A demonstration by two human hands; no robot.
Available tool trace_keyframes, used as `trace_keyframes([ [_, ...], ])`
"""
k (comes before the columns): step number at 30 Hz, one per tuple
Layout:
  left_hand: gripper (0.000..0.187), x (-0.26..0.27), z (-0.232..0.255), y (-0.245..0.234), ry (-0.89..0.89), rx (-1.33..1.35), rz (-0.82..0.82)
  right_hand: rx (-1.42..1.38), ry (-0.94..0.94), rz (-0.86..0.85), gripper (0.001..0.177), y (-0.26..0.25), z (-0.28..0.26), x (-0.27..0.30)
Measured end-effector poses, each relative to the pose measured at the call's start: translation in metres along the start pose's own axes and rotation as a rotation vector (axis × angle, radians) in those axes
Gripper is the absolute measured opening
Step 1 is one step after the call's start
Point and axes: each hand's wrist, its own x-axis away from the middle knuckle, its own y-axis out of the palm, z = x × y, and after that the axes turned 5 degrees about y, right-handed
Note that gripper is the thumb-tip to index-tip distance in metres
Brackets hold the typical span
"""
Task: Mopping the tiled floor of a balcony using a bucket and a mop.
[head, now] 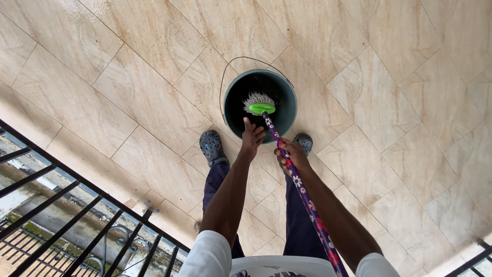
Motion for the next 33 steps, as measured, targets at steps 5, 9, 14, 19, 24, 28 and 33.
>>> trace_keyframes([
  [5, 0.13, 0.019, 0.051, 0.045, -0.103, 0.519, -0.196, -0.261, 0.042, -0.113, 0.046, 0.035, -0.004, 0.073],
  [9, 0.119, 0.045, 0.087, 0.072, -0.043, 0.641, -0.165, -0.393, 0.023, -0.251, 0.048, 0.064, -0.008, 0.117],
  [14, 0.093, 0.021, 0.069, 0.054, 0.021, 0.794, -0.365, -0.262, 0.026, -0.21, 0.047, 0.062, -0.007, 0.123],
  [19, 0.083, 0.021, 0.08, 0.041, -0.102, 0.703, -0.34, 0.312, -0.074, 0.102, 0.045, 0.038, -0.018, 0.046],
  [24, 0.074, 0.02, 0.071, 0.034, -0.168, 0.615, -0.25, -0.026, 0.035, 0.293, 0.062, 0.011, -0.038, -0.093],
  [28, 0.069, 0.04, 0.06, 0.037, -0.118, 0.604, -0.342, -0.403, 0.05, -0.194, 0.075, -0.048, -0.002, -0.192],
  [33, 0.069, 0.057, 0.036, 0.032, -0.136, 0.606, -0.337, -0.252, 0.056, -0.171, 0.084, 0.063, -0.056, -0.12],
])
